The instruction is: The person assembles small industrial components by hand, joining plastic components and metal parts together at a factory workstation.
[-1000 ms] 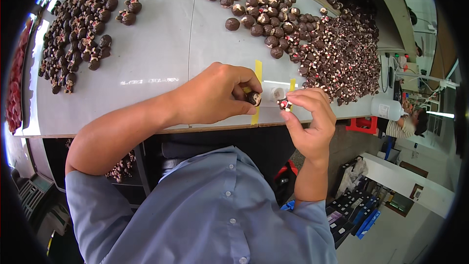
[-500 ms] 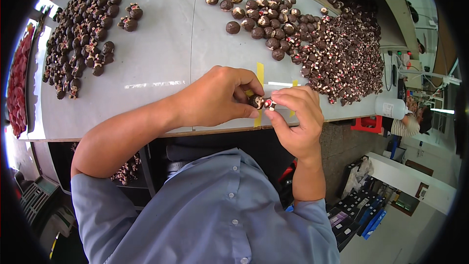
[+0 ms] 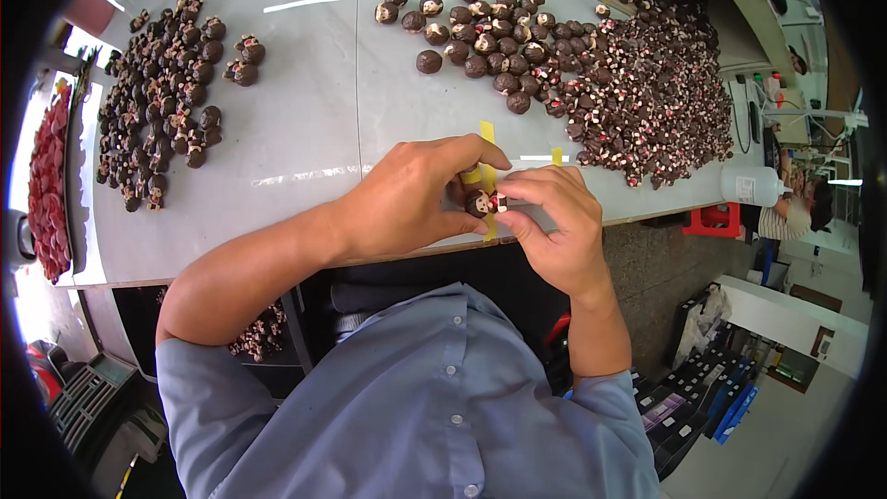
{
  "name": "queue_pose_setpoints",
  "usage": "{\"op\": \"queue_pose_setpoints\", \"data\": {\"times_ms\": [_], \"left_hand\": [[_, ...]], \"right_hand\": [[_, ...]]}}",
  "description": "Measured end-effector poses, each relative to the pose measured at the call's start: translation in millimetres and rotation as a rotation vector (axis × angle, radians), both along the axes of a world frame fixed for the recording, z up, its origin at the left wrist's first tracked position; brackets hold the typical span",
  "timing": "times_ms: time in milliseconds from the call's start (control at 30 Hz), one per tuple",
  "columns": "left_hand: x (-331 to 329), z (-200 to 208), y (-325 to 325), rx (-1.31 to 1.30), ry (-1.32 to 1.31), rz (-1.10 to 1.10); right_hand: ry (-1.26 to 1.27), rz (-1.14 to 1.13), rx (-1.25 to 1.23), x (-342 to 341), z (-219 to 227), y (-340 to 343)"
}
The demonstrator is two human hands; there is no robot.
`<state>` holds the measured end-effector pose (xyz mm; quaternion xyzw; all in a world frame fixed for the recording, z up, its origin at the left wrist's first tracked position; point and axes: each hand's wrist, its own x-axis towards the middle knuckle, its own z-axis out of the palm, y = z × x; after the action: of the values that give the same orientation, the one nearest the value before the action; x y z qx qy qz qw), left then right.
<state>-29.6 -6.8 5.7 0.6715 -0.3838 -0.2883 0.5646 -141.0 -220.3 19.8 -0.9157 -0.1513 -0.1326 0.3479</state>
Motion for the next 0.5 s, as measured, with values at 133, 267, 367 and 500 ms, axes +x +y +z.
{"op": "queue_pose_setpoints", "data": {"times_ms": [133,267,367,500], "left_hand": [[-2,-1,-4,-0.037,-0.161,-0.030],[3,-10,0,-0.004,-0.311,0.003],[9,-9,6,0.091,-0.492,0.126],[30,3,13,0.221,-0.553,0.294]], "right_hand": [[-0.020,-0.124,0.053,-8,-1,-8],[-0.074,-0.303,0.097,-18,-5,-30],[-0.119,-0.525,-0.014,-27,-9,-52],[-0.125,-0.589,-0.323,-28,-11,-76]]}}
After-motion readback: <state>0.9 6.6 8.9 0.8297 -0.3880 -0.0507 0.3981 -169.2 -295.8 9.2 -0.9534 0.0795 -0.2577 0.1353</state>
